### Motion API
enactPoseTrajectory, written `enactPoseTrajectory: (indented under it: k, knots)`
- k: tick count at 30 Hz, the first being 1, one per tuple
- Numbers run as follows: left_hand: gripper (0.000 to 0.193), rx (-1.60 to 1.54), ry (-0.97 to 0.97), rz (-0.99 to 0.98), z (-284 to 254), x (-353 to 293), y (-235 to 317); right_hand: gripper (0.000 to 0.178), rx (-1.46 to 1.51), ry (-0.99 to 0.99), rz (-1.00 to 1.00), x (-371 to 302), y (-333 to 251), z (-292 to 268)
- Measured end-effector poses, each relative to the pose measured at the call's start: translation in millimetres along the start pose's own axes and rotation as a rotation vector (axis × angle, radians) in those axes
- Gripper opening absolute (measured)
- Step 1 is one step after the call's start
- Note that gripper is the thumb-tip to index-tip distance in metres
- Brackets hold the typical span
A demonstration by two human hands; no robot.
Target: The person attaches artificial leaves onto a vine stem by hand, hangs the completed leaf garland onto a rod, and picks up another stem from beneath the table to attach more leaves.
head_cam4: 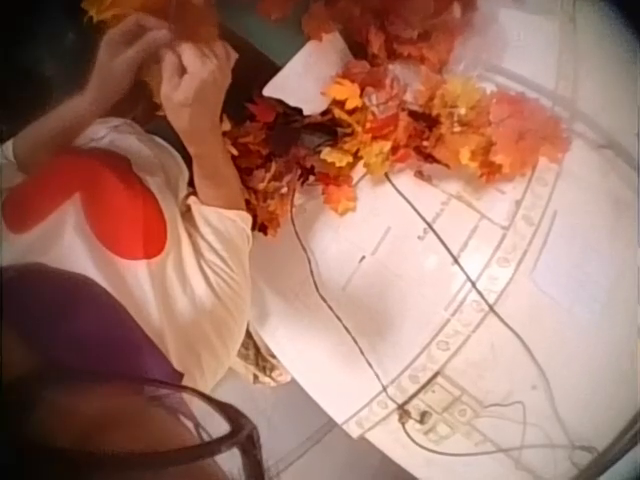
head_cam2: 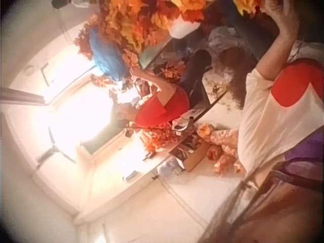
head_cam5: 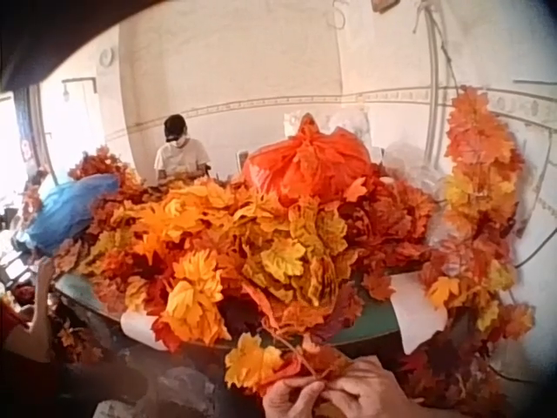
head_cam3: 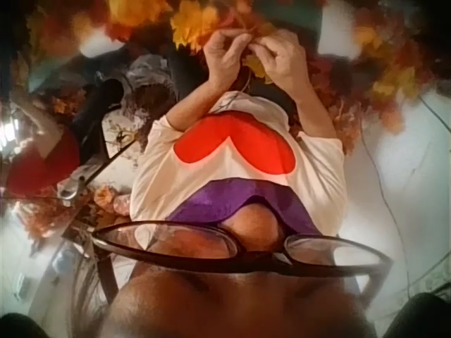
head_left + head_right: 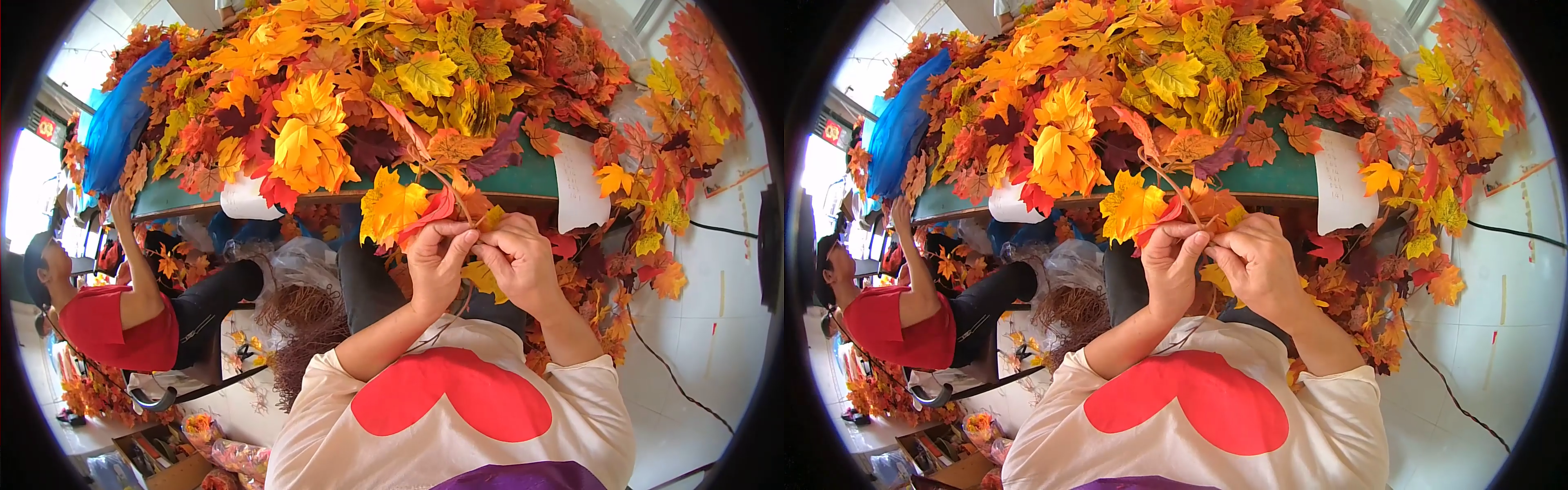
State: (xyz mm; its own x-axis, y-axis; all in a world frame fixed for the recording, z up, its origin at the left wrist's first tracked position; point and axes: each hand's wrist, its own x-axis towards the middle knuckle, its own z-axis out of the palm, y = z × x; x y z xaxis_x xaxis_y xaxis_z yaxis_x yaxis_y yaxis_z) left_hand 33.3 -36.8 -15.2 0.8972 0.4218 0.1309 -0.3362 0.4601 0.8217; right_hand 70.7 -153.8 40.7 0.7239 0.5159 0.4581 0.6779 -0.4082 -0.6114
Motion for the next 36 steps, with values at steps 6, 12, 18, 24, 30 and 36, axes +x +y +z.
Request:
enactPoseTrajectory:
  k: [6, 12, 18, 24, 30, 36]
  knots:
    - [0.005, 0.299, -0.060, 0.162, -12, 3, -11, 0.008, 0.093, 0.056, 0.084, -3, 10, 9]
    - [0.021, 0.106, -0.078, -0.025, -7, -1, 0, 0.009, 0.053, 0.043, 0.027, 3, 13, 9]
    - [0.025, 0.443, -0.097, 0.151, -11, 3, 1, 0.009, -0.181, 0.188, -0.146, 1, 9, 18]
    - [0.031, 0.587, -0.041, 0.214, -9, 7, -1, 0.011, -0.298, 0.252, -0.162, -1, 4, 26]
    - [0.027, 0.574, 0.032, 0.220, -7, 5, -6, 0.011, -0.378, 0.254, -0.074, 1, -7, 31]
    - [0.023, 0.634, 0.028, 0.269, -7, 6, -7, 0.009, -0.349, 0.249, -0.063, 3, -1, 31]
